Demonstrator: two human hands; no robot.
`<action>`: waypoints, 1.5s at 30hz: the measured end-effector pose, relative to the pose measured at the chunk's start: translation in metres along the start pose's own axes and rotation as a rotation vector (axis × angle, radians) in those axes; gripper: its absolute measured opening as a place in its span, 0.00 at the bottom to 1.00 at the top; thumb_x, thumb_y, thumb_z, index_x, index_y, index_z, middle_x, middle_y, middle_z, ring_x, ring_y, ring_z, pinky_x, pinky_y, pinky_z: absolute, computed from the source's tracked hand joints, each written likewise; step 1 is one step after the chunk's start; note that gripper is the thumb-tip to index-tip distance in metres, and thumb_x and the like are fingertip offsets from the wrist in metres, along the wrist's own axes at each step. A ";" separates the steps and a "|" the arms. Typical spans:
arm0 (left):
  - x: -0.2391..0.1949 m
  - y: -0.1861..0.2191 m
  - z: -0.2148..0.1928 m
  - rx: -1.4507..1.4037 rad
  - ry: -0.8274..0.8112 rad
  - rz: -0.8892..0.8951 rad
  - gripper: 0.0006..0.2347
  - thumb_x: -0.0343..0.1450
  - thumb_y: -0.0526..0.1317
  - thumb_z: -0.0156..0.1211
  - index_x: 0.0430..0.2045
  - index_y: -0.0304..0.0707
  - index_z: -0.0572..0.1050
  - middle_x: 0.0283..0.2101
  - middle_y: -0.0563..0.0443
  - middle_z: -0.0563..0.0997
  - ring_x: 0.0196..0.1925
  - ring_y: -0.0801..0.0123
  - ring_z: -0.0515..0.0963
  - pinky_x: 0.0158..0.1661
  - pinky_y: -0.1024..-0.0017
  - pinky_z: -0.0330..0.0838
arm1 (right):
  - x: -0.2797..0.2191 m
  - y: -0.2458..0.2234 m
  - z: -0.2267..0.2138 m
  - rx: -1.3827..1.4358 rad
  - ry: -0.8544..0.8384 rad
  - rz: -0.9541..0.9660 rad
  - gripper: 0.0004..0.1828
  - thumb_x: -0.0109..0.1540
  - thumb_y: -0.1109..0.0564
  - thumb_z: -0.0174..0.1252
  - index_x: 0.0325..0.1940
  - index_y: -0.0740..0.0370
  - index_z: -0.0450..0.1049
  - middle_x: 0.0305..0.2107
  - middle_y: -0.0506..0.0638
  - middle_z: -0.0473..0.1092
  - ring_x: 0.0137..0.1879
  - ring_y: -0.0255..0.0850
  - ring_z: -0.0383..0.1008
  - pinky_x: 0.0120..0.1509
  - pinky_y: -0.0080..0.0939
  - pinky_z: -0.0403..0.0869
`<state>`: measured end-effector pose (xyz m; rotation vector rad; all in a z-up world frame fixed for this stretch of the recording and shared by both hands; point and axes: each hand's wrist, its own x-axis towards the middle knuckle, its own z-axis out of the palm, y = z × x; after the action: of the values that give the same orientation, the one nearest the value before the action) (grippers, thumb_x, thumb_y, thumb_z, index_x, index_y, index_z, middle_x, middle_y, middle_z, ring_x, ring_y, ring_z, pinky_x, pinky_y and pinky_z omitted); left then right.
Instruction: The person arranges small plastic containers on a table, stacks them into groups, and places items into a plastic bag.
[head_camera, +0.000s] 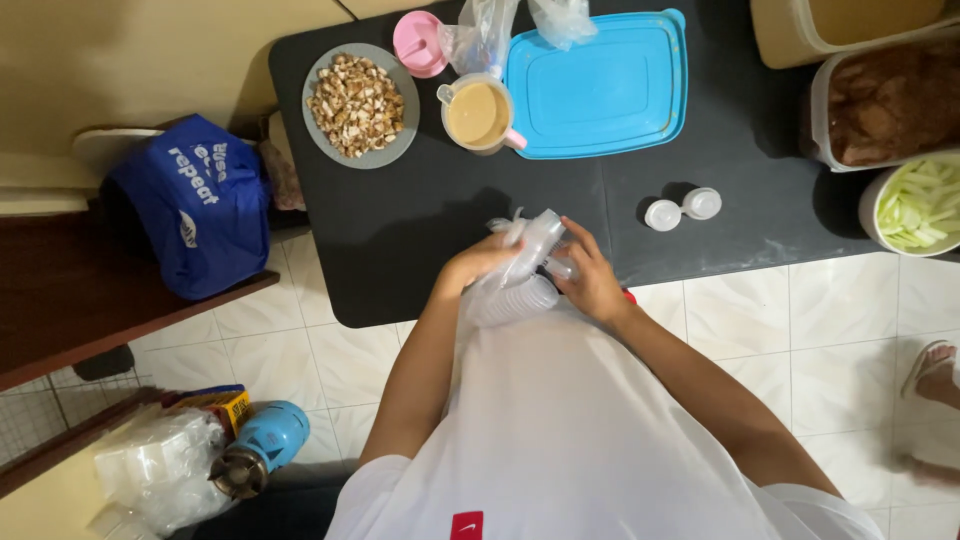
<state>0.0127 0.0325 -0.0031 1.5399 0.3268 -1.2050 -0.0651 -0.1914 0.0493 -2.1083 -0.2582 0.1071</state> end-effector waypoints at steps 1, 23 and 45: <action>0.005 -0.015 -0.003 -0.039 -0.048 0.129 0.38 0.67 0.59 0.66 0.65 0.27 0.64 0.64 0.33 0.69 0.66 0.48 0.68 0.64 0.56 0.65 | 0.001 -0.001 0.000 0.022 0.067 0.026 0.19 0.53 0.66 0.68 0.45 0.60 0.71 0.70 0.60 0.60 0.67 0.64 0.69 0.66 0.61 0.72; -0.060 -0.030 -0.015 0.371 0.015 -0.038 0.43 0.61 0.70 0.64 0.66 0.39 0.67 0.67 0.33 0.70 0.71 0.49 0.67 0.70 0.58 0.60 | -0.025 0.019 -0.024 0.259 0.376 0.435 0.21 0.57 0.65 0.69 0.49 0.61 0.66 0.69 0.59 0.64 0.71 0.61 0.64 0.72 0.55 0.63; -0.088 -0.032 -0.161 0.604 0.888 0.203 0.31 0.63 0.66 0.65 0.46 0.36 0.80 0.44 0.38 0.84 0.50 0.50 0.84 0.50 0.55 0.76 | -0.054 0.038 -0.045 0.127 0.280 0.521 0.23 0.59 0.61 0.71 0.50 0.61 0.65 0.69 0.61 0.63 0.72 0.60 0.64 0.71 0.53 0.65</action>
<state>0.0325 0.2142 0.0311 2.5324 0.3778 -0.3954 -0.1038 -0.2606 0.0390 -1.9886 0.4567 0.1288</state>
